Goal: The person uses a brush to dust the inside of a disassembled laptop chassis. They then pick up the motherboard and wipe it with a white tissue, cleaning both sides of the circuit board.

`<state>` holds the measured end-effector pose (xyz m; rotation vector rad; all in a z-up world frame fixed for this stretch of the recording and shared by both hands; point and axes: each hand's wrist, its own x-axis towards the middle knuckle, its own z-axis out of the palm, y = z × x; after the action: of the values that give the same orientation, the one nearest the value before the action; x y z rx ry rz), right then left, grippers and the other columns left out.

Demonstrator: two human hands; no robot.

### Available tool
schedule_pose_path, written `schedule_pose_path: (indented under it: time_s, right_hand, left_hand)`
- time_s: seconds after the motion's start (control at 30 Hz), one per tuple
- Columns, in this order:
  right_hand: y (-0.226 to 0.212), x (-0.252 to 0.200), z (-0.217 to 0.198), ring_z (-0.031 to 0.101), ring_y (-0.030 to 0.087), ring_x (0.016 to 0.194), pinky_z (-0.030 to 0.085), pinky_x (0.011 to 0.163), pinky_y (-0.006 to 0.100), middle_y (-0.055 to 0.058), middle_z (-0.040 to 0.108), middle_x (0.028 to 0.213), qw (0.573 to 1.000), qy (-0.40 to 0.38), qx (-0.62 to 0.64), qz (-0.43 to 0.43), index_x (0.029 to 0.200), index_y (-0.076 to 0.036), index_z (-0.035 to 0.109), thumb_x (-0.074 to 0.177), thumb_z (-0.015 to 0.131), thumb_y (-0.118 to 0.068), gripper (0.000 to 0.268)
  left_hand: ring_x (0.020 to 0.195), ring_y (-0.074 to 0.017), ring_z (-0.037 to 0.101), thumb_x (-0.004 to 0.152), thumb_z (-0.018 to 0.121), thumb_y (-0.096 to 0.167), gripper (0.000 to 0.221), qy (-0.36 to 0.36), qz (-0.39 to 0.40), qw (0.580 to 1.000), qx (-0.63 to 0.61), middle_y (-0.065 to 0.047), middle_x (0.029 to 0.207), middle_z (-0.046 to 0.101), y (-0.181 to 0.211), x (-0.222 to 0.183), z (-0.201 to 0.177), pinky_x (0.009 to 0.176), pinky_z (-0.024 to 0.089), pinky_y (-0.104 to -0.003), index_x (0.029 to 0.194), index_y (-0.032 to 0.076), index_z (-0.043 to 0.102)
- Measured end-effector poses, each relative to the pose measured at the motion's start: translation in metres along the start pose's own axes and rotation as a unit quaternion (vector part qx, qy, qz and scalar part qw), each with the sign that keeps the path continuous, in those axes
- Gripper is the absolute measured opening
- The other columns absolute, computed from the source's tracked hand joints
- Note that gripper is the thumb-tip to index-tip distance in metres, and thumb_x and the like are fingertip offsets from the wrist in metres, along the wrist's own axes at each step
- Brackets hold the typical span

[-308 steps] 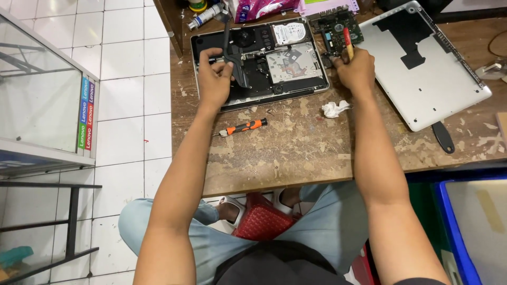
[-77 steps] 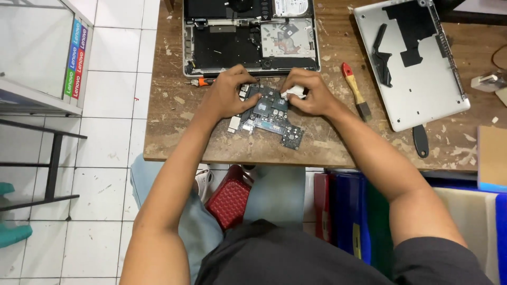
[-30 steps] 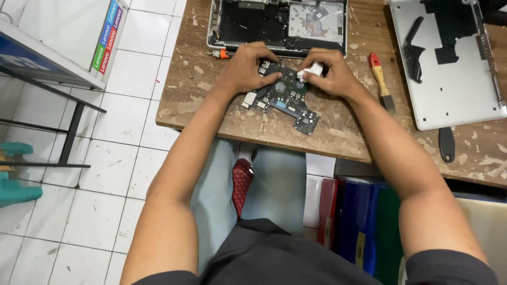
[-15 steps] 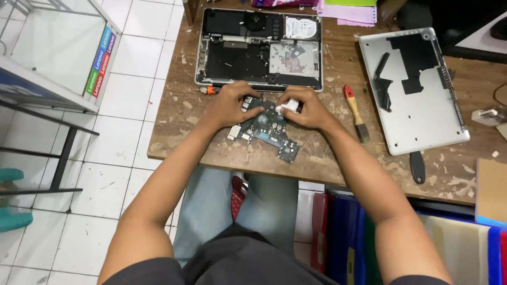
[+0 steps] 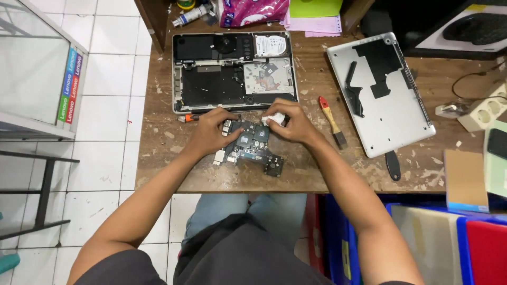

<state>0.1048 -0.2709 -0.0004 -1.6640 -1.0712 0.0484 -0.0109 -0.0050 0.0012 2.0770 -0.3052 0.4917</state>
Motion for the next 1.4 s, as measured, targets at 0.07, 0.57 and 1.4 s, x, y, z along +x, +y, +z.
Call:
schedule_pose_path:
  time_s: [0.07, 0.57, 1.4]
  right_hand:
    - [-0.003, 0.0, -0.002, 0.067, 0.034, 0.071, 0.053, 0.068, 0.042, 0.016, 0.073, 0.084, 1.0, 0.016, -0.018, 0.006, 0.099, -0.005, 0.081, 0.093, 0.082, -0.008, 0.007]
    - [-0.048, -0.064, 0.029, 0.072, 0.027, 0.092, 0.054, 0.086, 0.039, 0.013, 0.077, 0.098, 0.97, 0.187, -0.065, 0.144, 0.11, -0.009, 0.084, 0.097, 0.084, -0.006, 0.013]
    - [-0.068, -0.044, 0.031, 0.074, 0.045, 0.098, 0.058, 0.087, 0.053, 0.024, 0.075, 0.102, 0.974, 0.052, -0.171, 0.141, 0.105, 0.001, 0.08, 0.096, 0.078, 0.002, 0.01]
  left_hand:
    - [0.059, -0.0281, 0.065, 0.079, 0.097, 0.015, 0.029, -0.002, 0.004, 1.0, -0.003, -0.012, 0.088, 0.076, -0.003, 0.0, 0.001, 0.055, 0.05, -0.035, 0.103, 0.008, 0.083]
    - [0.081, -0.0358, 0.075, 0.087, 0.094, 0.013, 0.023, -0.042, 0.06, 0.997, 0.019, -0.014, 0.094, 0.074, -0.001, 0.003, -0.004, 0.071, 0.06, -0.04, 0.103, 0.004, 0.08]
    - [0.124, -0.0374, 0.064, 0.093, 0.087, 0.022, 0.042, -0.169, 0.179, 0.969, 0.035, -0.015, 0.13, 0.066, 0.004, 0.017, 0.004, 0.099, 0.052, -0.05, 0.13, 0.007, 0.073]
